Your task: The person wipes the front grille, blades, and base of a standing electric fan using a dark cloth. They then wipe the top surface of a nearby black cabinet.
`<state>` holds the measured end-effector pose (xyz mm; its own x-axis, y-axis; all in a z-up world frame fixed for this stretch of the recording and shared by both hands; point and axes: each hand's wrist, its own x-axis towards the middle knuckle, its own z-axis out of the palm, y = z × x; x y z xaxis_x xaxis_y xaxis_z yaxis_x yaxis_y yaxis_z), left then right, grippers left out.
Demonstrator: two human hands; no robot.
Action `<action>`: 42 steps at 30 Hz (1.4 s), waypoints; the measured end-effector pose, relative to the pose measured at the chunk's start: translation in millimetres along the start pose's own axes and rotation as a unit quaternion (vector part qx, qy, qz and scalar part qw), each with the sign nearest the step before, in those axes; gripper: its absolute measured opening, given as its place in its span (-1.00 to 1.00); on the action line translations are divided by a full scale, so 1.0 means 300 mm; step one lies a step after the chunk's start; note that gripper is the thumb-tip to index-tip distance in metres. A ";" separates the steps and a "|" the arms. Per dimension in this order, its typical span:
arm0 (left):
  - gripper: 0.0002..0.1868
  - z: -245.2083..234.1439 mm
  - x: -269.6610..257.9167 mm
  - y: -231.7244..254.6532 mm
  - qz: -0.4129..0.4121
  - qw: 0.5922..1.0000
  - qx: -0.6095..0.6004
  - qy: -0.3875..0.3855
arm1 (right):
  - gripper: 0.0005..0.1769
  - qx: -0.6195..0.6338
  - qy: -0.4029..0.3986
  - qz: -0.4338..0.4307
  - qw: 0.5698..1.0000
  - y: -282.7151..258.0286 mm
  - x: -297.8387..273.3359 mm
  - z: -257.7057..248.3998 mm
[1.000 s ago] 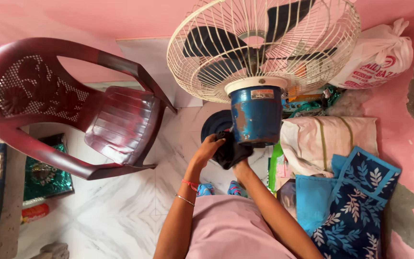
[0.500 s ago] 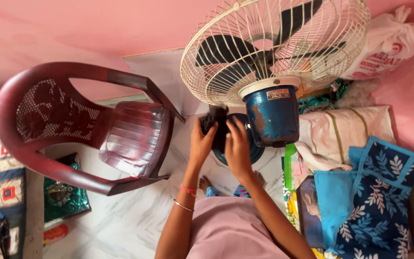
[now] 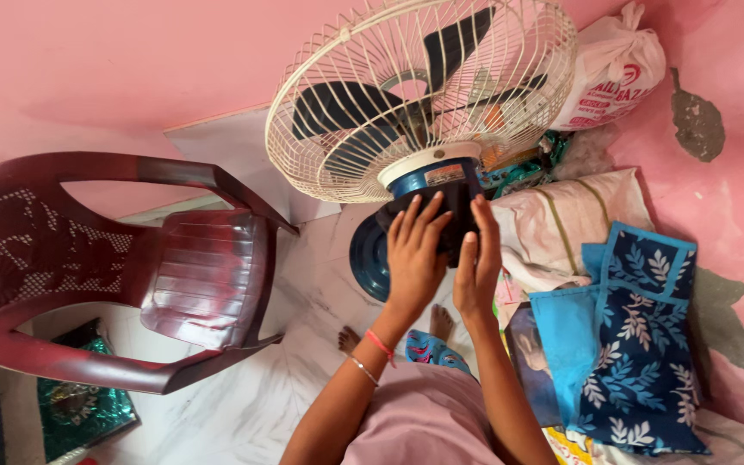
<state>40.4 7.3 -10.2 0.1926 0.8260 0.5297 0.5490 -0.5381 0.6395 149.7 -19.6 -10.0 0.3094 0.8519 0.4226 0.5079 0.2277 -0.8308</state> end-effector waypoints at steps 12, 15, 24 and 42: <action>-0.47 0.074 -0.047 -0.043 -0.405 0.874 -0.230 0.140 | -0.48 -0.175 -0.109 -0.102 0.973 0.093 0.011 0.001; -0.45 0.091 -0.031 0.010 -0.194 0.966 -0.042 0.164 | -0.50 -0.157 -0.108 -0.098 0.977 0.099 0.016 -0.017; -0.45 0.071 -0.016 0.046 -0.115 0.988 0.015 0.104 | -0.56 -0.063 -0.089 -0.064 0.992 0.140 0.072 -0.024; -0.56 0.138 0.009 0.115 -0.157 0.967 0.055 0.194 | -0.57 -0.057 -0.072 -0.159 0.983 0.237 0.081 -0.003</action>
<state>93.6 -2.1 -9.8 -0.3055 0.8090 0.5021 0.6177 -0.2329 0.7511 194.1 16.9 -58.5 0.0072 0.8060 0.5918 0.6492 0.4464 -0.6158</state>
